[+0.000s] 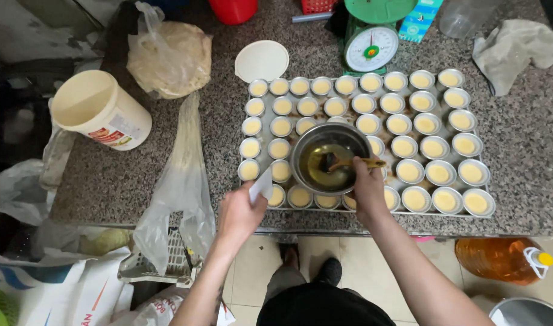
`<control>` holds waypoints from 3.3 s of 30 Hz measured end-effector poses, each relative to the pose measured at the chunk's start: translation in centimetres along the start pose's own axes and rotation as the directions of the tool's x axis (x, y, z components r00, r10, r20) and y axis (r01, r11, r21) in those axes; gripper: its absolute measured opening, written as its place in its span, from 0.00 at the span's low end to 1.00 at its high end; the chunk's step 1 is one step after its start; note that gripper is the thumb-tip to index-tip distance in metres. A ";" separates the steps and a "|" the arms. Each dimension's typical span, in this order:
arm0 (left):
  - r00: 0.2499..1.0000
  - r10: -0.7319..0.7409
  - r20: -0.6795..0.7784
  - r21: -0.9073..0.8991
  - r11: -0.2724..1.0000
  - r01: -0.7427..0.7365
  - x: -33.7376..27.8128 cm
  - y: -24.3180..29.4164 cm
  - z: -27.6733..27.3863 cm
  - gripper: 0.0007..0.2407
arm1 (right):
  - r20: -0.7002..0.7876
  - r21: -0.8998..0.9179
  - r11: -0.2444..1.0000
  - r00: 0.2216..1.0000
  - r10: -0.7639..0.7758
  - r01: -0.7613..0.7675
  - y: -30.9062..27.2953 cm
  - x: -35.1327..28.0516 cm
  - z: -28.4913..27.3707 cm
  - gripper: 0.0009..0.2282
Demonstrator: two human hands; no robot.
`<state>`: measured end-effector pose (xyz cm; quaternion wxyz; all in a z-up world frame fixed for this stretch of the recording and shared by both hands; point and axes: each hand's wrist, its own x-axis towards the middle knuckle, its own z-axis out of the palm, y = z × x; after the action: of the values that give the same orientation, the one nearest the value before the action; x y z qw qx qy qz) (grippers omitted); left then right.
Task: Pipe batter into small metal molds on a tray and brush the tops with a liquid glaze.
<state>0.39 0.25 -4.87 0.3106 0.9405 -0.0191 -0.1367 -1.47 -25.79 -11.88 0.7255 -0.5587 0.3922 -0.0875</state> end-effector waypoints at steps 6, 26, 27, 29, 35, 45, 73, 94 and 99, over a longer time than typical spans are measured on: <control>0.997 0.044 0.069 0.168 0.984 -0.055 1.7 -2.3 2.5 0.13 | -0.054 0.052 0.999 0.998 0.017 -0.015 0.5 1.0 -2.1 0.20; 0.875 0.471 0.114 0.157 0.861 -0.484 9.6 -1.8 1.5 0.09 | -0.131 0.115 0.992 0.990 0.056 -0.041 -1.3 2.5 -3.6 0.19; 0.884 0.443 0.150 0.157 0.872 -0.464 9.8 -2.0 1.7 0.10 | -0.135 0.113 0.993 0.989 0.061 -0.046 -1.2 2.6 -3.7 0.20; 0.931 0.337 0.140 0.136 0.925 -0.356 8.3 -0.1 0.2 0.11 | -0.140 0.117 0.992 0.988 0.067 -0.051 -2.7 1.7 -3.3 0.21; 0.986 0.142 0.088 0.017 0.989 -0.144 7.7 1.0 1.6 0.13 | -0.159 0.147 0.988 0.985 0.066 -0.042 -3.4 2.1 -2.7 0.22; 0.989 0.123 0.083 0.074 0.989 -0.129 12.1 4.5 -0.4 0.15 | -0.194 0.174 0.983 0.977 0.093 -0.059 -3.9 2.7 -1.7 0.22; 0.890 0.450 0.069 0.100 0.885 -0.455 21.1 3.5 -0.4 0.14 | -0.321 0.182 0.983 0.944 0.075 -0.017 -5.9 5.0 0.5 0.23; 0.862 0.501 0.080 0.045 0.862 -0.505 28.2 5.0 -1.8 0.11 | -0.378 0.236 0.972 0.921 0.099 -0.007 -5.2 7.1 2.6 0.21; 0.714 0.684 0.147 0.116 0.705 -0.700 31.0 3.1 -1.3 0.10 | -0.384 0.236 0.972 0.918 0.103 -0.010 -4.0 8.2 2.6 0.21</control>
<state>30.72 -5.30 -9.66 0.2598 0.8791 -0.3962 -0.0516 7.09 -29.93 -12.10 0.6936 -0.4307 0.5333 -0.2214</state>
